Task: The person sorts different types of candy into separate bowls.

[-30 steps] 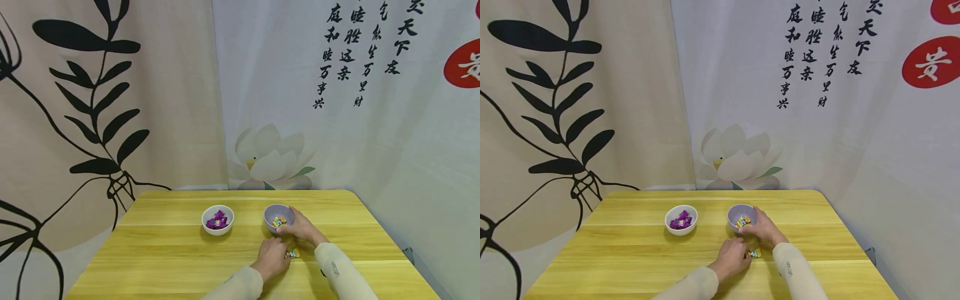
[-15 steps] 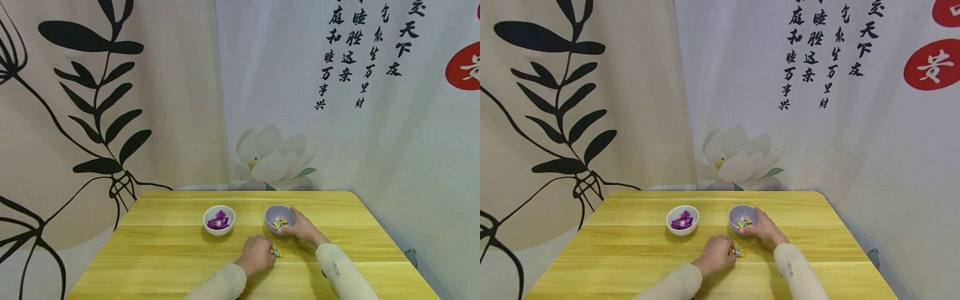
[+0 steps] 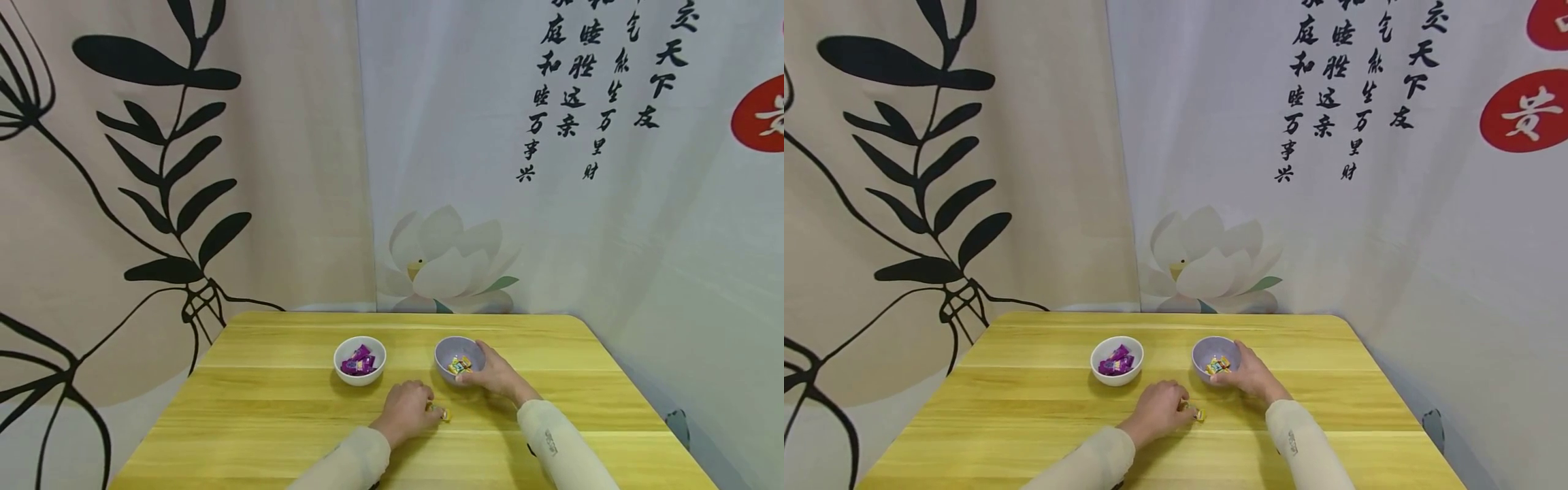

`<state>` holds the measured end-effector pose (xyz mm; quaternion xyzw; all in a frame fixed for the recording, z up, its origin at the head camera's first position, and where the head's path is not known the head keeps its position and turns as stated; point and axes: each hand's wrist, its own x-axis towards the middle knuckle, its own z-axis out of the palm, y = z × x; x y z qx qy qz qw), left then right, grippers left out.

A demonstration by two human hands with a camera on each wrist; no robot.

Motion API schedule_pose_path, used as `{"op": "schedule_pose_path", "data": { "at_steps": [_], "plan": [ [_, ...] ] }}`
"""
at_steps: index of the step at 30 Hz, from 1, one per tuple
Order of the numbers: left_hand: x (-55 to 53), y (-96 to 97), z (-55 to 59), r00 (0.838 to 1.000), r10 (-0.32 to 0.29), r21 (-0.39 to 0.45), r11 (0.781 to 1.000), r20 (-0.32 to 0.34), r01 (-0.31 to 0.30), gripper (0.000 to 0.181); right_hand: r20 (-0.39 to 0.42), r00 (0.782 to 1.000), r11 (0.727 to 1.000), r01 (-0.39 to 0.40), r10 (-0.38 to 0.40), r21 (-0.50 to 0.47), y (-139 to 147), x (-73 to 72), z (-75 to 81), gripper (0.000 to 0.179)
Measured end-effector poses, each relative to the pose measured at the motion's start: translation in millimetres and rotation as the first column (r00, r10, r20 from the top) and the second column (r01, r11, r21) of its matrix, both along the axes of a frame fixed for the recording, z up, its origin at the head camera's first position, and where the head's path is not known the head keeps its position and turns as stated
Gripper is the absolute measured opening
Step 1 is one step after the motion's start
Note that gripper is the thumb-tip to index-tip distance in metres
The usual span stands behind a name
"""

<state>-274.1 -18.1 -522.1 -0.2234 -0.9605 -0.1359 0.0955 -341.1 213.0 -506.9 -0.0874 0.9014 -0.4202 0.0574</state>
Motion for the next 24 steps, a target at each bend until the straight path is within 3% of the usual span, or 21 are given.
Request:
{"op": "schedule_pose_path", "data": {
  "at_steps": [4, 13, 24],
  "plan": [
    [0.6, 3.1, -2.3, 0.999, 0.009, -0.045, 0.999, 0.035, -0.007, 0.043, 0.006, 1.000, 1.000, 0.001, -0.001, -0.006, 0.1, 0.6, 0.4, 0.116],
    [0.0, 1.7, -5.5, 1.000, -0.017, -0.077, 0.997, -0.007, 0.017, 0.018, 0.006, 1.000, 1.000, 0.007, -0.007, -0.018, 0.0, -0.7, 1.1, 0.115],
    [-2.0, -5.9, -4.9, 1.000, 0.021, -0.076, 0.997, -0.005, -0.021, 0.017, 0.006, 1.000, 1.000, 0.010, -0.010, -0.009, 0.4, -3.6, -1.9, 0.117]
  ]
}}
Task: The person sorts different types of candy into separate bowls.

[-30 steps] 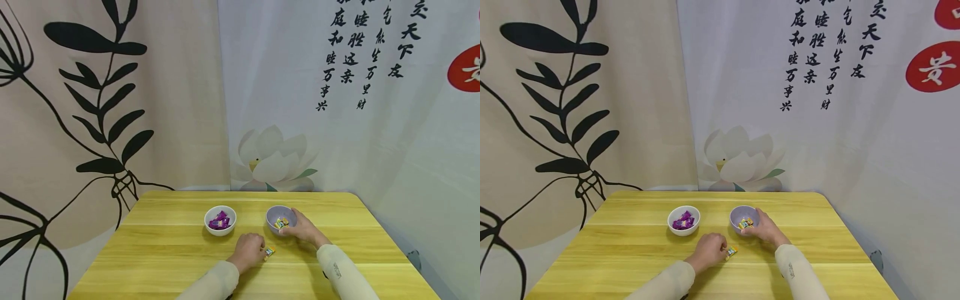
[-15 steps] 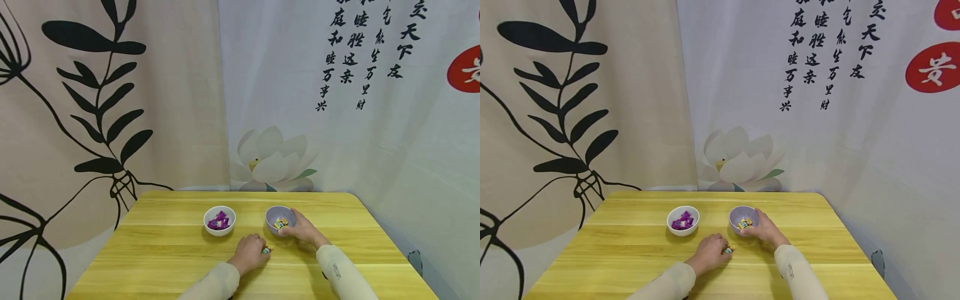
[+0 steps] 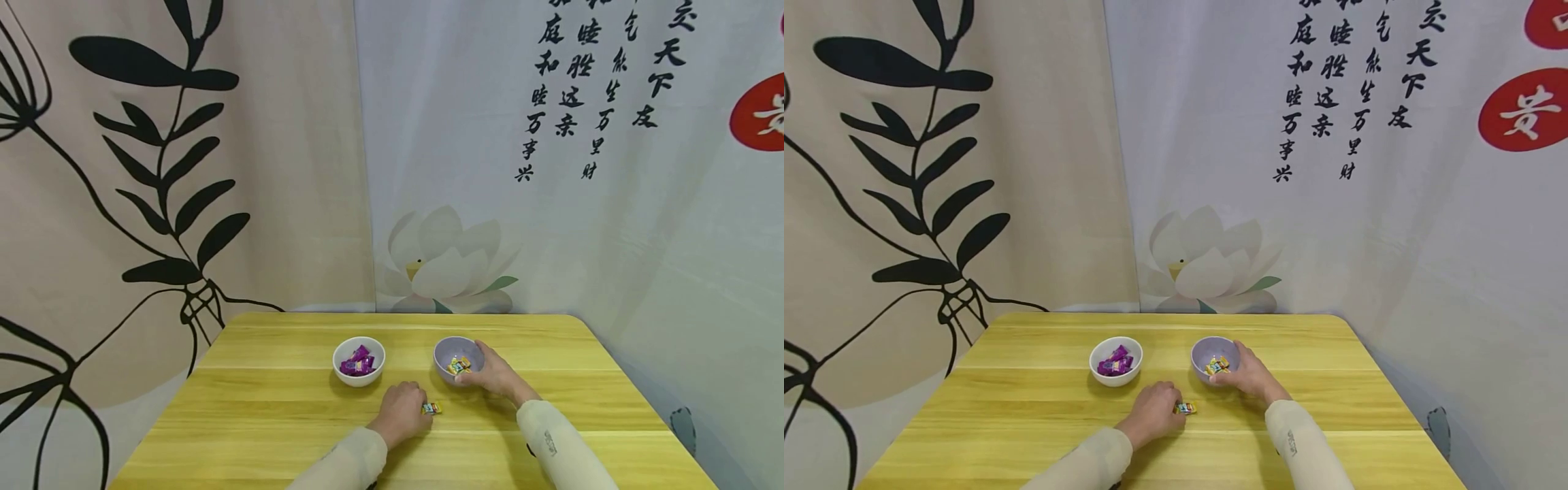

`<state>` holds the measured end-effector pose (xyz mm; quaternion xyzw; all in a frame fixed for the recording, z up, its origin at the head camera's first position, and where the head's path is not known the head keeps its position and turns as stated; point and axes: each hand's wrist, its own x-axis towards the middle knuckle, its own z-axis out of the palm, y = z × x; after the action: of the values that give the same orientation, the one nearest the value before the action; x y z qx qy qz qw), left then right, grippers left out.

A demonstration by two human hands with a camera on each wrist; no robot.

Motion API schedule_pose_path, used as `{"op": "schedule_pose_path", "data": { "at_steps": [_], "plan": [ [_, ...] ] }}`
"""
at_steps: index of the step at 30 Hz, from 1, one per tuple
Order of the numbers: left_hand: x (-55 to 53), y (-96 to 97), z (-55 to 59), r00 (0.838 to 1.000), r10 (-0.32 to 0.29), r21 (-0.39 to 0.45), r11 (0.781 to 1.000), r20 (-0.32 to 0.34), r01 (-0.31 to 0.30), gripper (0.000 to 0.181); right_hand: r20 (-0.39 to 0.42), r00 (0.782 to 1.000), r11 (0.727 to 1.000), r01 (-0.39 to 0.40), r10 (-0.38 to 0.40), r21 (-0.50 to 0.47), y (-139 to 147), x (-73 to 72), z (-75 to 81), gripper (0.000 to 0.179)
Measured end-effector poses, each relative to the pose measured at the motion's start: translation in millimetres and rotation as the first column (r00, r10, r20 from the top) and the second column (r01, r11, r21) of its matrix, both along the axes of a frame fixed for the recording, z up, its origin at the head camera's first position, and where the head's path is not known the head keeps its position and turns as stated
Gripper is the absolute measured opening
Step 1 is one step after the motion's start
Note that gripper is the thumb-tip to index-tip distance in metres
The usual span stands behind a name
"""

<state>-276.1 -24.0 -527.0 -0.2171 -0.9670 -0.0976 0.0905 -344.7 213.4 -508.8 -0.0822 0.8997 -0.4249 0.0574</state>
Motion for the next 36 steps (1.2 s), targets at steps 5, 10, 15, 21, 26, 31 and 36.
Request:
{"op": "schedule_pose_path", "data": {
  "at_steps": [5, 10, 15, 21, 26, 31, 36],
  "plan": [
    [-5.3, -5.7, 1.3, 0.999, 0.012, 0.070, 0.997, -0.052, -0.008, 0.017, 0.002, 1.000, 1.000, 0.010, -0.010, 0.002, 1.4, -0.7, 0.1, 0.117],
    [-13.1, -6.7, 13.5, 0.999, 0.030, 0.162, 0.986, -0.032, -0.025, 0.018, -0.001, 1.000, 1.000, 0.015, -0.015, -0.002, 6.1, 0.9, 0.4, 0.117],
    [-24.9, -4.9, 30.3, 0.999, 0.051, 0.194, 0.980, -0.013, -0.048, 0.018, -0.001, 1.000, 1.000, 0.008, -0.008, -0.027, 9.8, 3.7, 1.4, 0.115],
    [-40.9, -2.1, 45.9, 0.998, 0.049, 0.199, 0.979, -0.045, -0.039, 0.019, 0.002, 1.000, 0.999, 0.016, -0.016, -0.035, 10.6, 7.5, 0.6, 0.115],
    [-53.4, 2.9, 57.3, 0.996, 0.050, 0.195, 0.980, -0.070, -0.036, 0.022, 0.004, 1.000, 0.999, 0.016, -0.015, -0.039, 8.1, 8.9, -1.9, 0.116],
    [-58.8, 13.7, 73.1, 0.996, 0.070, 0.175, 0.983, -0.052, -0.060, 0.025, 0.001, 1.000, 0.999, -0.005, 0.005, -0.050, 2.1, 8.1, -2.1, 0.115],
    [-55.9, 30.8, 82.8, 0.996, 0.084, 0.125, 0.989, -0.019, -0.081, 0.037, -0.005, 1.000, 0.999, -0.016, 0.015, -0.050, 0.2, 8.4, -2.1, 0.115]
  ]
}}
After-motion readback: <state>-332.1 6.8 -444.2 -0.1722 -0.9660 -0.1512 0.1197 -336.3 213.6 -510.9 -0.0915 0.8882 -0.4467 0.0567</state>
